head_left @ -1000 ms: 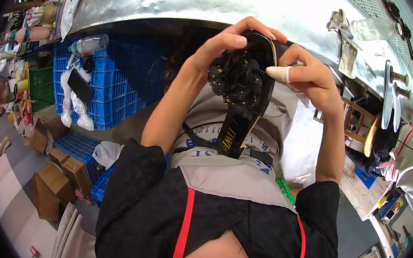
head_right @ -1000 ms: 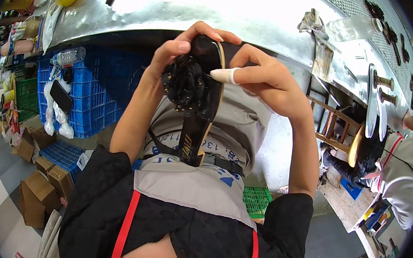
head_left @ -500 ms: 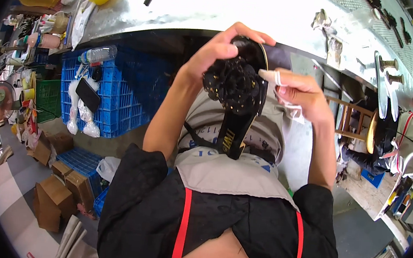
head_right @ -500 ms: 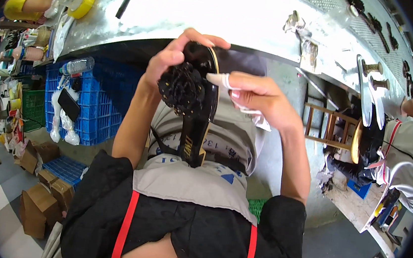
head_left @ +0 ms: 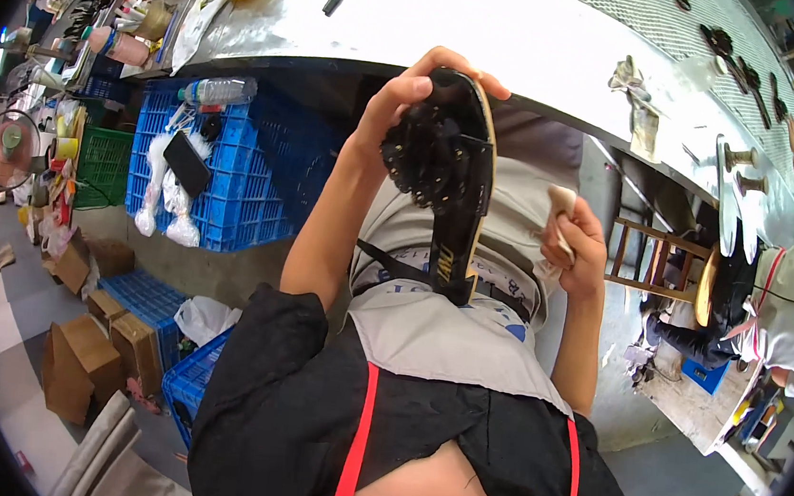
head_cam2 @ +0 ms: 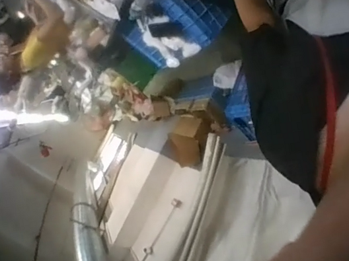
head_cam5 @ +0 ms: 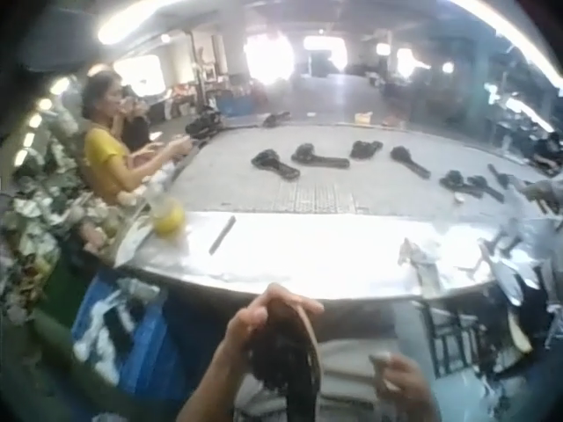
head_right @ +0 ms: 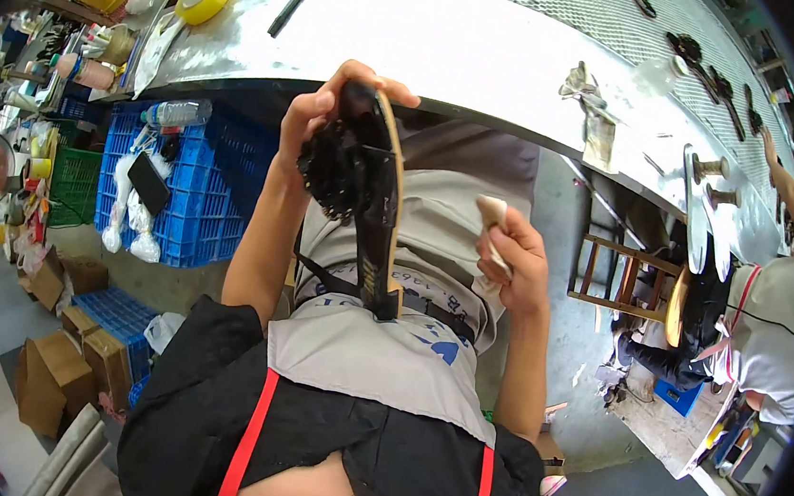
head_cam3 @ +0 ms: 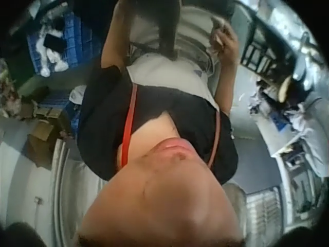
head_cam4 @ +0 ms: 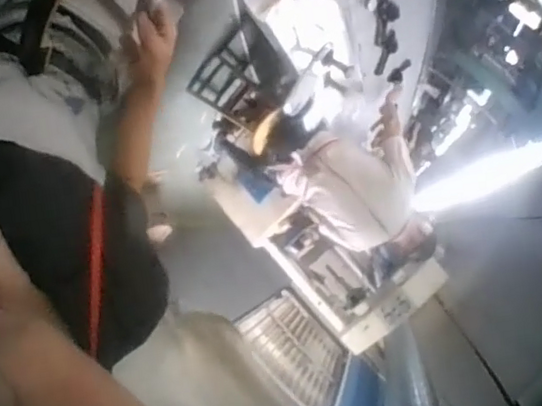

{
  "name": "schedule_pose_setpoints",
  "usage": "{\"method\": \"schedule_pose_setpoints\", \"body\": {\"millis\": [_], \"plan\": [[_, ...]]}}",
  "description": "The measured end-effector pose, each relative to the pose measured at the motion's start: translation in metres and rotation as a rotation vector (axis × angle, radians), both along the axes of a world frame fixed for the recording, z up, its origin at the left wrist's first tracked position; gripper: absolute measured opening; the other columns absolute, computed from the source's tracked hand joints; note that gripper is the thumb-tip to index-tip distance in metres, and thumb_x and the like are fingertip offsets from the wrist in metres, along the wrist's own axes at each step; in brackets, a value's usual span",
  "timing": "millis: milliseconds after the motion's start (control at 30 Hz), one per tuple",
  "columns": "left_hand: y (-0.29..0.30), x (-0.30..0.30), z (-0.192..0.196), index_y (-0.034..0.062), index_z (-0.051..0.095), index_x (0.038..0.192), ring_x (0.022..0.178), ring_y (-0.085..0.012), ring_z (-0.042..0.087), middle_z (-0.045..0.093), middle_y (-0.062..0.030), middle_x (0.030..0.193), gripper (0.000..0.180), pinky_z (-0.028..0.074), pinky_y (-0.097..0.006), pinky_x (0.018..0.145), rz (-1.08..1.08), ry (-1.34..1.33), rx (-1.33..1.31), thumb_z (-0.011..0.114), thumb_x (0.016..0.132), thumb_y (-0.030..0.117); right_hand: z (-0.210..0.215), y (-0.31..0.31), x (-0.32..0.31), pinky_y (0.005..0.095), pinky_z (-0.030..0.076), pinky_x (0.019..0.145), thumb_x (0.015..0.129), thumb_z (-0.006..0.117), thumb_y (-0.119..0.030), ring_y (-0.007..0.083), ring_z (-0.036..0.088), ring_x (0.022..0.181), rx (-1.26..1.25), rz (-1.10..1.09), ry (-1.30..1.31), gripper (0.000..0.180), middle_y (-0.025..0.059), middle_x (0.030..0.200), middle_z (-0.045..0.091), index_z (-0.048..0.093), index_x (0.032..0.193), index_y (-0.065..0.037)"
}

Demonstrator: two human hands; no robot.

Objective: Polishing and cleaning finished shoes at a manufacturing line.

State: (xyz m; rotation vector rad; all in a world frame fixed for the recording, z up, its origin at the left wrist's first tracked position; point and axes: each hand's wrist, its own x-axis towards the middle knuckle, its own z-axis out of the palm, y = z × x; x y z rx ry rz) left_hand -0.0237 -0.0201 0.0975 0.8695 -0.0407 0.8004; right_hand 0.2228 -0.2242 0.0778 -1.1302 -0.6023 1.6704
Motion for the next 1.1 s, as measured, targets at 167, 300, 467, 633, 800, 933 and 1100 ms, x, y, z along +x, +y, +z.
{"method": "schedule_pose_setpoints", "body": {"millis": [167, 300, 467, 633, 800, 933, 1100], "plan": [[0.006, 0.021, -0.034, -0.0021, 0.05, 0.135, 0.136, -0.0576, 0.045, 0.039, -0.035, 0.153, 0.052, 0.043, -0.077, 0.104, -0.246, -0.221, -0.284, 0.051, 0.098, 0.034, -0.036, 0.006, -0.019, 0.0205, 0.024, 0.043, 0.101, 0.061, -0.019, 0.0024, 0.032, 0.05, 0.03, -0.055, 0.197, 0.04, -0.0031, 0.069, 0.046, 0.058, 0.133, 0.004], [-0.005, 0.028, -0.055, 0.0066, 0.055, 0.134, 0.149, -0.0375, 0.036, 0.05, -0.016, 0.148, 0.04, 0.029, -0.08, 0.112, -0.382, -0.55, -0.598, 0.048, 0.104, 0.032, -0.048, 0.011, -0.035, 0.0204, 0.025, 0.044, 0.101, 0.063, -0.021, 0.0035, 0.033, 0.05, 0.044, -0.057, 0.383, 0.038, -0.002, 0.07, 0.048, 0.06, 0.13, 0.003], [-0.003, 0.038, -0.045, 0.0033, 0.063, 0.12, 0.118, -0.0355, 0.059, 0.058, -0.0179, 0.117, 0.041, 0.044, -0.07, 0.107, -0.179, -0.388, -0.495, 0.042, 0.102, 0.034, -0.004, 0.046, 0.043, 0.0203, 0.04, 0.056, 0.097, 0.064, -0.026, 0.0062, 0.052, 0.067, 0.38, -0.463, -0.298, 0.037, 0.0082, 0.103, 0.069, 0.065, 0.124, -0.001], [0.005, 0.06, -0.032, 0.0004, 0.064, 0.107, 0.087, -0.0181, 0.061, 0.06, -0.0078, 0.094, 0.056, 0.053, -0.032, 0.081, 0.233, 0.334, 0.06, 0.027, 0.112, 0.042, 0.064, 0.129, 0.171, 0.0359, 0.05, 0.094, 0.097, 0.07, -0.043, 0.0226, 0.065, 0.104, 0.484, -0.85, -1.546, 0.059, 0.012, 0.116, 0.065, 0.059, 0.133, 0.002], [-0.009, 0.065, -0.041, 0.0101, 0.061, 0.094, 0.071, -0.0074, 0.051, 0.054, 0.0015, 0.083, 0.054, 0.04, -0.021, 0.061, 0.251, 0.552, -0.092, 0.028, 0.112, 0.049, 0.065, 0.2, 0.229, 0.0472, 0.047, 0.103, 0.096, 0.064, -0.057, 0.0447, 0.061, 0.121, 0.392, -0.687, -2.068, 0.069, 0.0261, 0.132, 0.064, 0.06, 0.133, 0.001], [-0.013, 0.057, -0.046, 0.0101, 0.061, 0.093, 0.065, -0.0049, 0.047, 0.053, 0.0027, 0.08, 0.052, 0.035, -0.021, 0.055, 0.301, 0.514, -0.134, 0.033, 0.11, 0.05, 0.043, 0.208, 0.231, 0.0464, 0.049, 0.1, 0.096, 0.066, -0.049, 0.0425, 0.065, 0.117, 0.501, -0.841, -2.013, 0.061, 0.0257, 0.125, 0.067, 0.06, 0.131, 0.001], [-0.018, 0.051, -0.044, 0.0102, 0.058, 0.092, 0.066, -0.0047, 0.046, 0.05, 0.0025, 0.08, 0.043, 0.035, -0.021, 0.058, 0.402, 0.622, -0.076, 0.037, 0.11, 0.043, 0.032, 0.21, 0.238, 0.0458, 0.048, 0.1, 0.096, 0.069, -0.043, 0.0362, 0.066, 0.114, 0.348, -0.943, -1.913, 0.057, 0.0213, 0.121, 0.068, 0.058, 0.13, 0.001]]}}
